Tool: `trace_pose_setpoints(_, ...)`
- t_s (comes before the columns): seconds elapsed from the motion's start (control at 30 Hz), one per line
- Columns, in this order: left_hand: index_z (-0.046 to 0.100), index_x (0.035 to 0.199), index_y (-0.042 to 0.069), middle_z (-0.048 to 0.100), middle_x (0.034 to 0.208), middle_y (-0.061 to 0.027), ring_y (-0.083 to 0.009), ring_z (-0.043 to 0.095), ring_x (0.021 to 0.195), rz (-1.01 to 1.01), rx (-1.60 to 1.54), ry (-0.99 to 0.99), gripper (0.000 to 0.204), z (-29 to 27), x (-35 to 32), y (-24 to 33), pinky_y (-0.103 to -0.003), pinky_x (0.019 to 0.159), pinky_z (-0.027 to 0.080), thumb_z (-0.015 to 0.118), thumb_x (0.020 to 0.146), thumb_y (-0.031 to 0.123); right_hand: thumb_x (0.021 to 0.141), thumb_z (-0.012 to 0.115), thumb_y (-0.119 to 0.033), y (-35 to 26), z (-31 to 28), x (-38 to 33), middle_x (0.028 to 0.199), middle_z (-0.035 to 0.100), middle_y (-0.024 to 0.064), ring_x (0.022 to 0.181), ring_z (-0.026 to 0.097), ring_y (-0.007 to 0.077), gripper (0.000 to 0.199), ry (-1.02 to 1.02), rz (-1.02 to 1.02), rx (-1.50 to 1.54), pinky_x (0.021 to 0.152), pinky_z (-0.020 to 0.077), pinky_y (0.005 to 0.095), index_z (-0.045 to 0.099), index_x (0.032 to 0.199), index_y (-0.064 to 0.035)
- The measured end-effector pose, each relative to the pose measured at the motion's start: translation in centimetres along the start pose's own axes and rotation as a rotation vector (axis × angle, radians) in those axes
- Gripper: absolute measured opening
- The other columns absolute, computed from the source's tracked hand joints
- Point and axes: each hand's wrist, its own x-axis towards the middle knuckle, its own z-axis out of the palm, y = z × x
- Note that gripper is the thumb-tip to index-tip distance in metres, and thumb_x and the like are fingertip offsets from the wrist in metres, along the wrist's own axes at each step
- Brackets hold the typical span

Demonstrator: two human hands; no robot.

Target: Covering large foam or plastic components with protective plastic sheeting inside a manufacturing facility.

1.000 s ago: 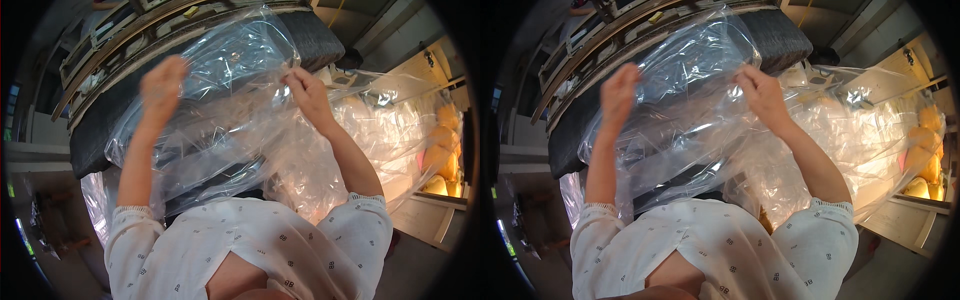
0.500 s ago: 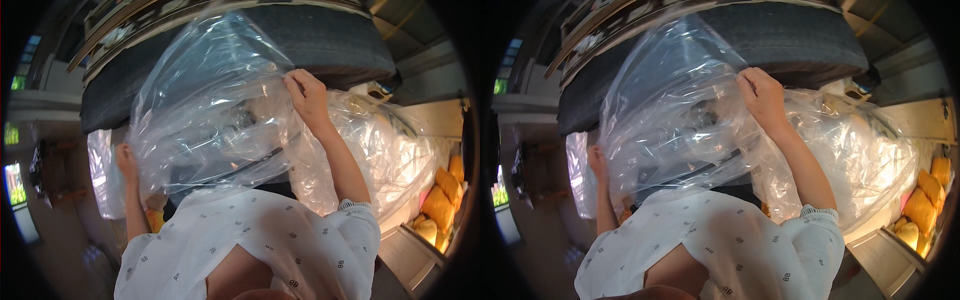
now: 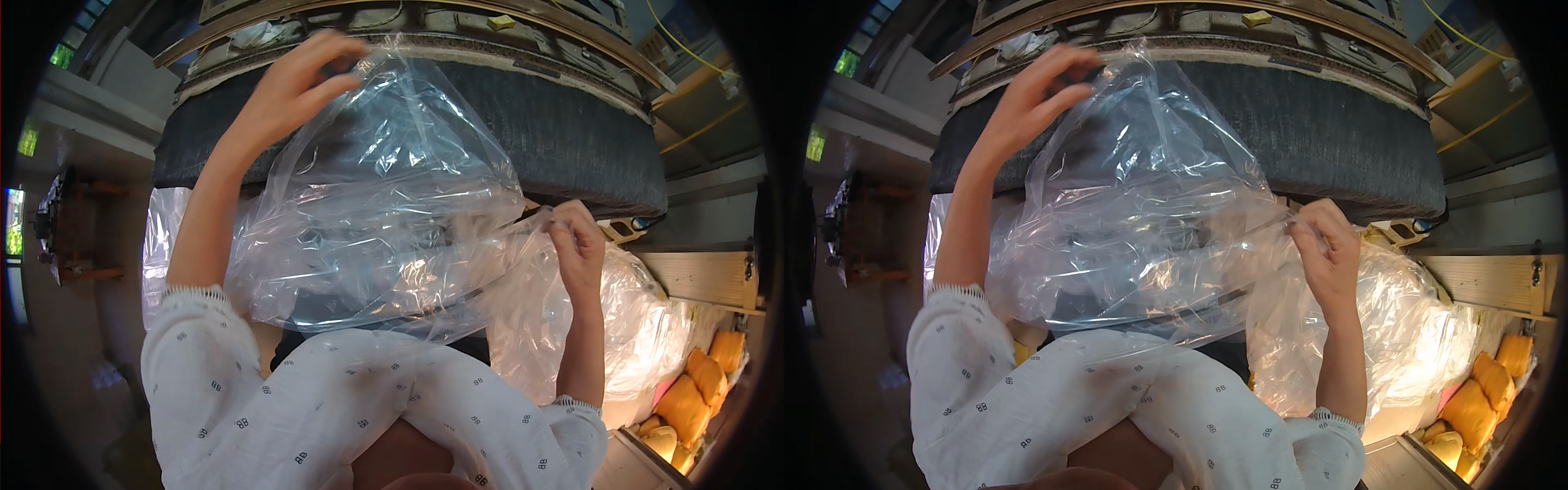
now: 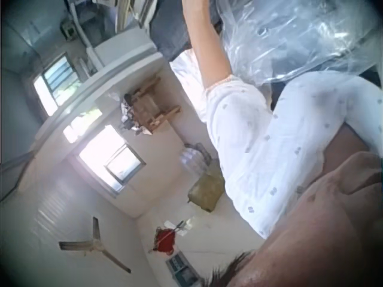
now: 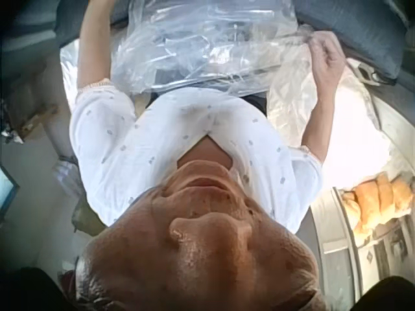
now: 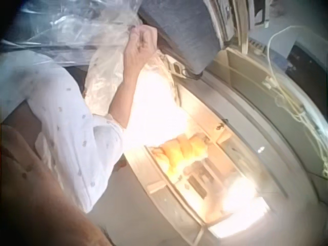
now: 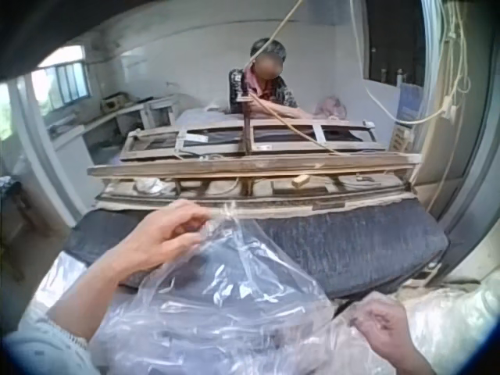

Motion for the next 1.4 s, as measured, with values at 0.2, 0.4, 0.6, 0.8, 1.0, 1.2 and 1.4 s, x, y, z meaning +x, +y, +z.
trace_pose_setpoints(0.2,0.058,0.104,0.005,0.056,0.099,-0.0064,-0.0218,0.056,0.091,0.484,0.466,-0.223,0.028,4.8,11.3,-5.2,-0.033,0.080,0.044,0.060,0.083,0.023,0.084,0.055,-0.002,-2.8,-0.4,-0.9,0.079,0.053,-0.0032,0.065,0.042,0.0035,0.008,0.004,0.274,0.215,0.058,0.0335,0.0168,0.060,0.089,-0.0006)
trace_pose_setpoints(0.4,0.062,0.089,0.004,0.055,0.074,0.0017,-0.0049,0.049,0.072,0.128,-0.326,-0.639,0.022,3.3,11.6,3.7,-0.021,0.066,0.041,0.062,0.085,0.025,0.079,0.058,-0.002,-3.2,0.2,2.3,0.112,0.054,0.0111,0.084,0.053,0.0092,0.007,0.029,-0.123,0.045,0.067,0.0405,0.0206,0.064,0.083,-0.0013)
trace_pose_setpoints(0.6,0.061,0.098,0.005,0.059,0.079,0.0004,-0.0080,0.052,0.074,0.268,-0.258,-0.917,0.019,3.8,11.2,10.6,-0.023,0.067,0.043,0.056,0.088,0.021,0.076,0.061,0.000,-3.6,1.3,4.0,0.103,0.057,0.0091,0.077,0.056,0.0125,0.007,0.037,-0.080,0.137,0.062,0.0427,0.0230,0.064,0.082,-0.0010)
trace_pose_setpoints(0.8,0.060,0.081,0.003,0.056,0.068,0.0032,-0.0037,0.047,0.062,0.101,-0.286,-0.798,0.020,2.6,12.4,10.0,-0.020,0.055,0.038,0.068,0.081,0.022,0.075,0.060,0.003,-3.2,-0.9,0.8,0.077,0.056,0.0061,0.066,0.053,0.0151,0.005,-0.034,-0.191,-0.029,0.057,0.0404,0.0230,0.059,0.079,0.0000)
trace_pose_setpoints(1.0,0.060,0.086,0.002,0.057,0.073,0.0023,-0.0043,0.048,0.067,0.070,-0.415,-0.753,0.017,3.2,11.6,12.3,-0.020,0.061,0.041,0.066,0.082,0.017,0.076,0.060,0.002,-2.9,-1.5,-0.6,0.076,0.055,0.0052,0.065,0.049,0.0120,0.004,-0.005,-0.127,0.015,0.054,0.0379,0.0226,0.058,0.079,-0.0001)
trace_pose_setpoints(1.2,0.063,0.088,0.001,0.059,0.076,-0.0054,-0.0128,0.055,0.068,1.256,-0.339,-0.198,0.014,5.0,12.2,12.0,-0.022,0.064,0.044,0.068,0.077,0.007,0.077,0.061,-0.003,0.0,-4.0,-0.8,0.079,0.055,0.0009,0.067,0.049,0.0070,0.005,0.073,-0.062,0.177,0.061,0.0387,0.0197,0.060,0.081,-0.0004)
trace_pose_setpoints(1.4,0.053,0.104,0.001,0.058,0.091,-0.0111,-0.0155,0.058,0.063,0.476,-0.738,0.529,0.018,-2.8,4.6,6.5,-0.027,0.060,0.050,0.048,0.087,0.004,0.081,0.063,-0.014,1.3,-8.2,0.5,0.065,0.048,-0.0065,0.061,0.040,0.0016,0.014,0.363,0.159,0.140,0.055,0.0324,0.0181,0.058,0.075,-0.0028)
